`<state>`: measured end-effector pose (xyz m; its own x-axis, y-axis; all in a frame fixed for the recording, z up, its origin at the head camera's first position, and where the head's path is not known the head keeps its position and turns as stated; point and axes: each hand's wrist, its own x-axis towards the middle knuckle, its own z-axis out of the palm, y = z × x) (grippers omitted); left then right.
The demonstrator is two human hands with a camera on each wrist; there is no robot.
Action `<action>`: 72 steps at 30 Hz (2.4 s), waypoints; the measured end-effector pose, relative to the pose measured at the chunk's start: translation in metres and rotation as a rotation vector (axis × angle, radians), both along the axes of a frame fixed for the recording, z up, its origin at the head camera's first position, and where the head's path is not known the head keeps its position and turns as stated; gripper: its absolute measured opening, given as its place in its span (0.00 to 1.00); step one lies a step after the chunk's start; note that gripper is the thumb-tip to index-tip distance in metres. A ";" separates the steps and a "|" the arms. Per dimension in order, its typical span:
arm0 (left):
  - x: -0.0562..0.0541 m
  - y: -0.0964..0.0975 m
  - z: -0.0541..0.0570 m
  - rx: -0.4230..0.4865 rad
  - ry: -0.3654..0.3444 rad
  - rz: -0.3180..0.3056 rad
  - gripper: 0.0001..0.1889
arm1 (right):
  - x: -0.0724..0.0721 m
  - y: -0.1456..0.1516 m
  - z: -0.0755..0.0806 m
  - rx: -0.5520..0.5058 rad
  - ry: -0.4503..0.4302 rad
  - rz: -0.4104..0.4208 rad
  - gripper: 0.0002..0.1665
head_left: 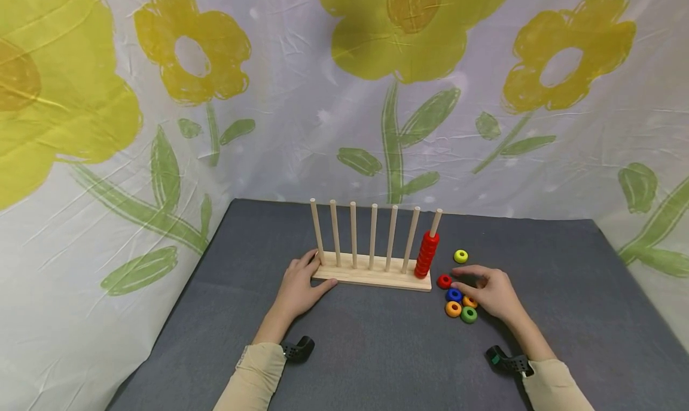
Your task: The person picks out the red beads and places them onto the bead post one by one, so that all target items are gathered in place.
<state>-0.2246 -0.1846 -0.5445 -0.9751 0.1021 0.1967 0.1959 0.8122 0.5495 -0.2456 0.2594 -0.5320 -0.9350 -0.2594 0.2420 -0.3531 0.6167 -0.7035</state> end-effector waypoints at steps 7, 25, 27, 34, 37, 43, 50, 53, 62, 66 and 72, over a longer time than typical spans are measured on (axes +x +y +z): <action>0.000 0.000 0.002 -0.005 -0.006 -0.001 0.40 | 0.002 -0.011 0.001 0.033 -0.031 0.027 0.21; 0.001 0.001 0.002 -0.004 -0.008 0.001 0.40 | 0.003 -0.015 0.002 0.020 -0.041 -0.003 0.19; 0.001 0.001 0.002 -0.003 -0.008 0.001 0.40 | 0.003 -0.015 0.002 0.016 -0.039 -0.006 0.19; 0.001 0.001 0.002 -0.002 -0.004 0.001 0.40 | 0.005 -0.016 0.009 -0.001 -0.054 -0.002 0.19; 0.001 0.001 0.002 -0.005 -0.001 0.001 0.39 | 0.005 -0.016 0.013 0.001 -0.042 -0.003 0.20; 0.001 0.001 0.001 -0.010 0.003 -0.002 0.40 | 0.006 -0.015 0.023 0.002 -0.001 -0.023 0.17; 0.000 0.001 0.001 -0.010 0.005 -0.004 0.40 | 0.006 -0.011 0.031 -0.008 0.044 -0.047 0.15; 0.000 0.001 0.001 -0.011 0.008 -0.004 0.39 | 0.007 -0.011 0.035 -0.015 0.058 -0.053 0.14; 0.000 0.001 0.001 -0.008 0.007 0.001 0.39 | 0.012 -0.014 0.052 -0.014 0.126 -0.066 0.15; 0.001 0.001 0.001 -0.012 0.001 0.002 0.40 | 0.015 -0.015 0.059 -0.005 0.164 -0.074 0.16; 0.001 0.001 0.001 -0.012 0.004 0.004 0.39 | 0.017 -0.014 0.067 -0.014 0.216 -0.067 0.17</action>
<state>-0.2238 -0.1833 -0.5434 -0.9747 0.1005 0.1996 0.1949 0.8196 0.5388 -0.2287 0.2450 -0.4647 -0.8762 -0.1933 0.4414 -0.4549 0.6343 -0.6251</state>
